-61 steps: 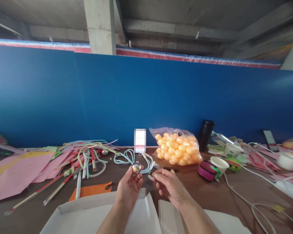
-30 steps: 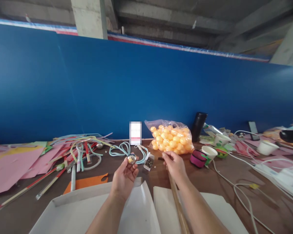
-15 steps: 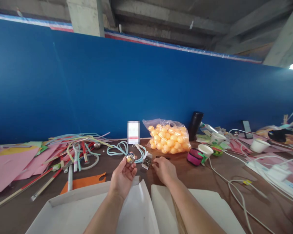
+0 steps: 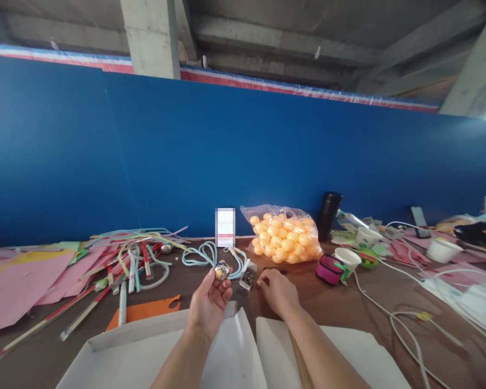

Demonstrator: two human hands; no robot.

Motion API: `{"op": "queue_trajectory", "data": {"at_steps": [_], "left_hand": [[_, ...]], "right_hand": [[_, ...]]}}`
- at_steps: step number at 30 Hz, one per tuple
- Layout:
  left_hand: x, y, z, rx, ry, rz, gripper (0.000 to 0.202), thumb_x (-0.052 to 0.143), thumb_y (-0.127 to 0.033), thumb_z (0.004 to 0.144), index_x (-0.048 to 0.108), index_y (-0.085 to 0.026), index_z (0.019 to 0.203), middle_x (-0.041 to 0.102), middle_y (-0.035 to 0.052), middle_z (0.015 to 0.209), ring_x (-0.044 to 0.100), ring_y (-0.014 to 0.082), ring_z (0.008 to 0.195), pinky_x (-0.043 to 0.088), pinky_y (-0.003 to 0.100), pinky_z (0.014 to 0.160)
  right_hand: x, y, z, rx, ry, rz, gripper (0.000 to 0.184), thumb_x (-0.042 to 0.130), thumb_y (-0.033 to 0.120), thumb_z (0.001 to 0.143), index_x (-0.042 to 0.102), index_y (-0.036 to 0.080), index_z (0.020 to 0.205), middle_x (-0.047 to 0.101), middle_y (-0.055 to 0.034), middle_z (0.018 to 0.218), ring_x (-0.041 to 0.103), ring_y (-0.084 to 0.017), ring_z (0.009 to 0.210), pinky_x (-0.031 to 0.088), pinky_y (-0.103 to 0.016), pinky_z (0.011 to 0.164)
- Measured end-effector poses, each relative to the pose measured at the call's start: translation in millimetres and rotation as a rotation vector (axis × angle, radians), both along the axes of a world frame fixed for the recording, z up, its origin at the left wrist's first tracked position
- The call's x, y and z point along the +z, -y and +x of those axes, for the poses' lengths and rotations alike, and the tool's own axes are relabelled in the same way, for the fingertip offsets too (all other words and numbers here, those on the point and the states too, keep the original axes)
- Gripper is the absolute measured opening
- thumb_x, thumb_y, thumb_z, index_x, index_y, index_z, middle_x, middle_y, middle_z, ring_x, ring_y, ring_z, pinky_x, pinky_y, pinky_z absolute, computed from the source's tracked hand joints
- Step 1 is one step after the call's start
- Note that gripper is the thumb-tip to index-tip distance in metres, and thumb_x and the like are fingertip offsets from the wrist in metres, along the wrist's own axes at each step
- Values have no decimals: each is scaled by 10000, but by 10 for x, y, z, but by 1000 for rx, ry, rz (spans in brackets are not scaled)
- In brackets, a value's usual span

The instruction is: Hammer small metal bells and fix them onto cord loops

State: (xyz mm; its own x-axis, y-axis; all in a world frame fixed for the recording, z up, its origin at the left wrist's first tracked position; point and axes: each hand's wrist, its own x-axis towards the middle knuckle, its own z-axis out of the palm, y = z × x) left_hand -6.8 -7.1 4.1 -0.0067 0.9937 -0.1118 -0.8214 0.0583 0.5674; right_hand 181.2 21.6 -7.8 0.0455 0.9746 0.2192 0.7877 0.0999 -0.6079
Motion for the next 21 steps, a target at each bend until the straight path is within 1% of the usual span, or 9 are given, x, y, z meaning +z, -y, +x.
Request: {"op": "queue_trajectory", "data": {"at_steps": [2,4,6,9,12,15,17,21], "left_hand": [[-6,-2,-2,1,-2,-5,198,569,-235,813,632,-96,938,643,135,983,574,109,651,516,226,555],[-9,-8,-5,3,-2,-11,198,574,-239,811,631,-94,933,643,135,981,575,109,655,515,226,557],[-4,-13,-5,2,1,-14,204,573,-239,812,628,-96,947,644,132,972,575,108,655,516,226,560],[13,-10,-4,-4,2,-13,216,568,-237,817,621,-102,977,646,128,964,577,108,651,518,227,561],[27,4,-2,-2,-2,-25,210,555,-233,825,617,-99,973,648,128,954,576,106,641,517,225,553],[29,10,4,8,1,-44,197,547,-229,828,619,-101,959,652,122,933,577,105,630,516,222,541],[25,6,9,12,2,-43,202,550,-231,826,618,-107,970,654,121,931,582,109,631,517,223,537],[12,-6,9,4,-3,-29,216,561,-238,819,616,-115,987,654,118,943,588,113,641,521,228,547]], "right_hand": [[2,1,16,15,-129,-19,111,521,272,781,585,214,710,651,-24,745,602,-189,723,394,-283,622],[-7,-6,6,45,-275,-59,139,496,308,797,566,207,732,652,-13,661,606,-167,608,428,-267,560],[-12,-16,-31,79,-417,-99,148,497,330,792,553,197,756,650,-11,622,605,-159,546,449,-252,489],[12,-13,-108,119,-587,-129,150,550,331,753,553,184,783,650,-14,632,621,-167,576,477,-241,458],[64,23,-167,154,-690,-143,179,592,338,732,563,170,783,637,-9,620,612,-158,577,488,-236,459],[110,76,-200,188,-787,-162,226,626,374,725,584,154,757,607,2,579,570,-130,535,473,-220,445],[135,113,-211,217,-901,-184,254,664,389,707,603,146,749,580,13,571,534,-109,524,452,-199,431],[187,175,-217,276,-1118,-246,253,715,371,692,626,142,755,570,13,649,483,-67,539,426,-151,433]]}}
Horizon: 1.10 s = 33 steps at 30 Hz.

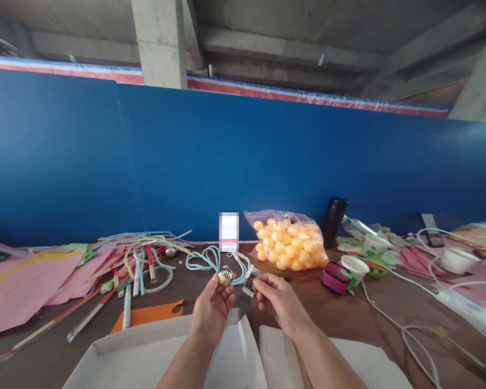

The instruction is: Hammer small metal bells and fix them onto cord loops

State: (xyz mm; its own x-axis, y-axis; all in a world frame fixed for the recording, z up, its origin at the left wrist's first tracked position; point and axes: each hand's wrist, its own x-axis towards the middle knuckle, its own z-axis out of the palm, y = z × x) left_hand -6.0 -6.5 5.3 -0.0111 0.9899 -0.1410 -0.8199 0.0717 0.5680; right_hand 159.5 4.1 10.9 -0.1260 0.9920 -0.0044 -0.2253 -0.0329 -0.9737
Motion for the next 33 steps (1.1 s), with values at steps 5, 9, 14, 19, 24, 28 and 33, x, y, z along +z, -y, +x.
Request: {"op": "queue_trajectory", "data": {"at_steps": [5,9,14,19,24,28,33], "left_hand": [[-12,1,-10,-1,-8,3,239,558,-244,821,609,-118,1017,650,115,955,586,112,645,519,231,551],[-15,3,-9,-5,-11,8,243,554,-243,822,606,-122,1027,648,115,966,586,112,647,519,236,556],[-1,6,-2,-11,-9,5,239,556,-241,821,607,-121,1021,649,114,956,585,111,644,518,233,562],[28,27,2,-13,-1,-3,232,553,-232,823,606,-115,1015,652,115,940,587,109,639,517,231,561],[28,27,3,-18,-8,0,241,553,-232,824,604,-121,1031,653,116,952,586,107,640,518,232,565],[16,23,2,-24,-15,2,254,559,-239,821,603,-120,1041,651,118,959,586,109,653,518,233,573],[25,25,6,-18,-19,-1,247,569,-244,815,608,-113,1021,648,118,963,584,109,655,515,230,569]], "right_hand": [[60,31,-2,37,-154,-59,229,740,337,688,626,144,736,571,13,674,440,-35,508,411,-123,431],[83,36,3,43,-252,-72,206,756,304,678,622,149,701,563,24,653,438,-31,503,402,-112,422],[86,35,30,34,-281,-107,177,753,289,686,653,150,733,597,10,709,485,-34,542,430,-105,451],[131,51,31,30,-315,-81,160,741,281,696,659,144,702,633,-8,755,499,-34,543,422,-97,440],[155,76,-7,31,-362,-72,182,752,280,683,620,155,685,615,8,724,446,-26,494,390,-109,417],[141,81,-28,71,-393,-73,190,745,278,697,602,152,697,586,15,711,427,-22,500,379,-105,424],[133,71,-32,69,-390,-66,210,748,291,695,593,149,695,541,35,658,401,-16,481,365,-108,417]]}}
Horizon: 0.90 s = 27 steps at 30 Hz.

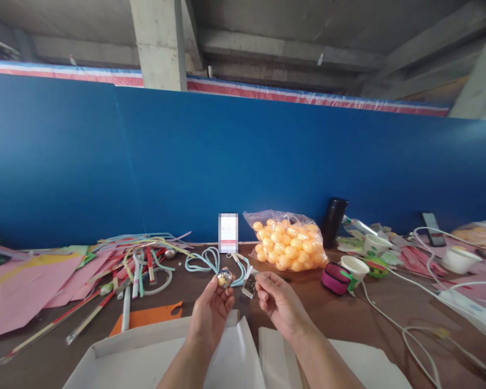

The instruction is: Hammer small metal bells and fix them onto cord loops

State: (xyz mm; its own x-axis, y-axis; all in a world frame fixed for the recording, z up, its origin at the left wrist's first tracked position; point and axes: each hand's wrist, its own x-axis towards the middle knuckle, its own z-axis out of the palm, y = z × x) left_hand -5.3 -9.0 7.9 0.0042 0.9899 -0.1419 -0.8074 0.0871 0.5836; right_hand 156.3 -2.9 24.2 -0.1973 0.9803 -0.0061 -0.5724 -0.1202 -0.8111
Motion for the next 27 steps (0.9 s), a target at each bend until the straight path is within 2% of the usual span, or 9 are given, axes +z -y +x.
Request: {"op": "queue_trajectory", "data": {"at_steps": [10,16,27], "left_hand": [[2,0,13,-7,25,9,224,562,-224,816,613,-113,1004,665,116,926,600,110,642,524,230,586],[33,34,47,-37,14,26,186,570,-221,810,628,-105,944,671,109,896,607,115,643,528,228,588],[18,95,130,-183,-56,110,187,590,-260,805,626,-118,921,656,87,859,606,123,710,505,225,637]], "right_hand": [[-5,-1,-16,-31,41,-14,238,762,321,669,596,151,677,555,28,650,431,-26,477,381,-120,415],[15,28,-37,-9,104,25,216,749,322,681,639,146,740,584,5,715,446,-35,504,399,-123,412],[27,91,-88,28,207,84,244,723,348,700,627,158,820,647,-19,774,477,-44,494,410,-141,417]]}}
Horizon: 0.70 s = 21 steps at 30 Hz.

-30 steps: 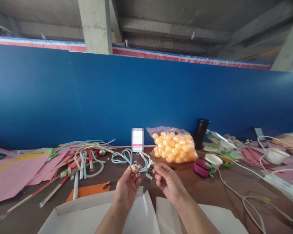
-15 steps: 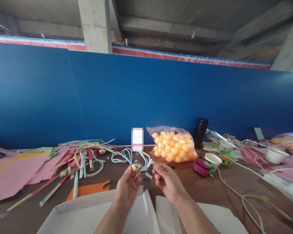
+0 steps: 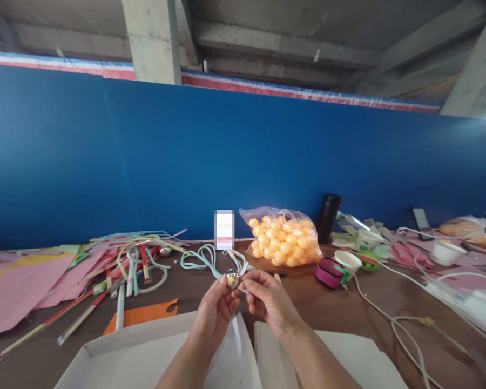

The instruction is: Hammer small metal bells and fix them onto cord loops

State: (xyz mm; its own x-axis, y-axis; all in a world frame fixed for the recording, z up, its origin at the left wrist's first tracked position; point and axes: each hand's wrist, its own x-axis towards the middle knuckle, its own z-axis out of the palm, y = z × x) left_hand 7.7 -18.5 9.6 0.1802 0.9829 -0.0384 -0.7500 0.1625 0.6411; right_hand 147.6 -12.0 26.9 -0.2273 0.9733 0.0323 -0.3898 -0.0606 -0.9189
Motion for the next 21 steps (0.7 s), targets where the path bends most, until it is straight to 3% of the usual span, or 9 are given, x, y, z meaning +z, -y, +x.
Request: {"op": "queue_trajectory", "data": {"at_steps": [13,21], "left_hand": [[-36,5,15,-37,-77,50,203,581,-288,812,621,-122,922,634,69,819,600,130,747,485,230,665],[-16,8,28,-20,-89,7,177,616,-272,788,611,-124,884,630,59,766,600,119,709,491,217,638]], "right_hand": [[-37,-17,-9,23,-13,-90,267,737,351,675,635,170,843,656,5,685,468,-30,445,331,-121,377],[-44,-23,-14,47,13,-55,276,727,380,673,594,159,770,658,2,664,418,-17,390,196,-135,344]]}}
